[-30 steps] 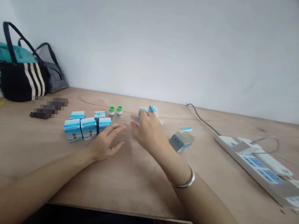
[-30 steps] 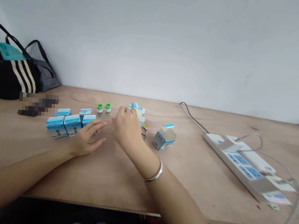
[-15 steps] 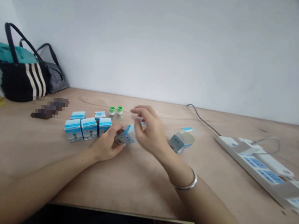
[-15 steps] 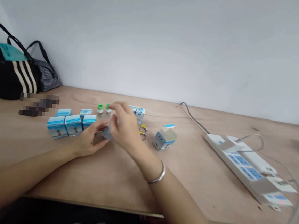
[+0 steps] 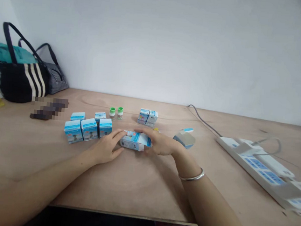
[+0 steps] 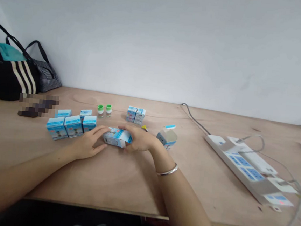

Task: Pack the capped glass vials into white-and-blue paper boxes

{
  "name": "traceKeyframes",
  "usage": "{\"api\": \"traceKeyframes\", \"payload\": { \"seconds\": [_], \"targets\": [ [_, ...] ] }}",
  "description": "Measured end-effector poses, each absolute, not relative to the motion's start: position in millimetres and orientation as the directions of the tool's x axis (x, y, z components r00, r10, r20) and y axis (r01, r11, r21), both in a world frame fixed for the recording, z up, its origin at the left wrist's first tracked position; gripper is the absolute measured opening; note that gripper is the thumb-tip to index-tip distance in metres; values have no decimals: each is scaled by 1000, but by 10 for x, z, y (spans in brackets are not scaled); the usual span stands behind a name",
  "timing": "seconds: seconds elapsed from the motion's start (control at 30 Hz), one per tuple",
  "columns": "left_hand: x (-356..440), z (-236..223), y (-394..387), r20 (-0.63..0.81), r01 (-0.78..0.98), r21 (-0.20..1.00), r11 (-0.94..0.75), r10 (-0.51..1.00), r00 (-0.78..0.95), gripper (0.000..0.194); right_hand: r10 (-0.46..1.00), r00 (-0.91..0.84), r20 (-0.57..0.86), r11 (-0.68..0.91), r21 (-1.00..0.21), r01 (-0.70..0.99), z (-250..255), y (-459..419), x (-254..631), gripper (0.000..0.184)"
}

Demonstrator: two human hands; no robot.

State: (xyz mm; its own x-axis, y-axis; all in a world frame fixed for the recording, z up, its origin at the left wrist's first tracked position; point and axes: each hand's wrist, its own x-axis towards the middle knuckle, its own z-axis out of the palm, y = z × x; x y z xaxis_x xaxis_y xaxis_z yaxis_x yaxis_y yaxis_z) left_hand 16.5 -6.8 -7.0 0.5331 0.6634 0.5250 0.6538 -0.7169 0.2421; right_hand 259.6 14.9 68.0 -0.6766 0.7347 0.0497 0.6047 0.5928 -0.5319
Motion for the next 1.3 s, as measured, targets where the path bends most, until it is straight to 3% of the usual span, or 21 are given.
{"api": "traceKeyframes", "payload": {
  "seconds": [0.17, 0.27, 0.33, 0.4, 0.5, 0.57, 0.63, 0.83, 1.03, 1.13, 1.23, 1.3],
  "targets": [
    [168, -110, -50, 503, 648, 279, -709, 682, 531, 64, 704, -691, 161, 603, -649, 464, 662, 237, 2593, 43],
    [201, -150, -46, 500, 621, 304, -722, 676, 541, 74, 679, -671, 296, 655, -658, 372, 596, 281, 2524, 26],
    [215, -147, -51, 545, 620, 299, -725, 663, 513, 85, 717, -613, 333, 643, -656, 396, 536, 301, 2462, 19],
    [213, -107, -64, 638, 629, 242, -738, 610, 470, 91, 789, -509, 345, 589, -661, 465, 475, 316, 2395, 21],
    [201, -7, -98, 742, 629, 36, -777, 443, 504, 83, 859, -350, 374, 512, -654, 556, 413, 321, 2300, 27],
    [202, 54, -124, 725, 627, -93, -773, 379, 575, 69, 868, -287, 406, 494, -644, 584, 407, 305, 2254, 30],
    [212, 94, -143, 685, 641, -149, -752, 389, 616, 59, 861, -278, 425, 502, -630, 593, 427, 283, 2227, 33],
    [196, 119, -119, 673, 661, -131, -739, 423, 607, 42, 847, -400, 350, 531, -566, 630, 480, 291, 2238, 29],
    [132, 121, -82, 709, 635, -49, -771, 421, 566, 28, 843, -492, 216, 447, -790, 420, 345, 376, 2235, 33],
    [131, 105, -72, 673, 633, -20, -774, 457, 581, 24, 864, -475, 169, 379, -839, 391, 340, 429, 2209, 33],
    [142, 79, -67, 665, 628, -8, -778, 465, 584, 22, 899, -395, 190, 369, -814, 449, 458, 569, 2162, 31],
    [150, 67, -71, 674, 628, -4, -778, 462, 576, 20, 900, -342, 269, 421, -736, 530, 570, 722, 2103, 26]
  ]
}}
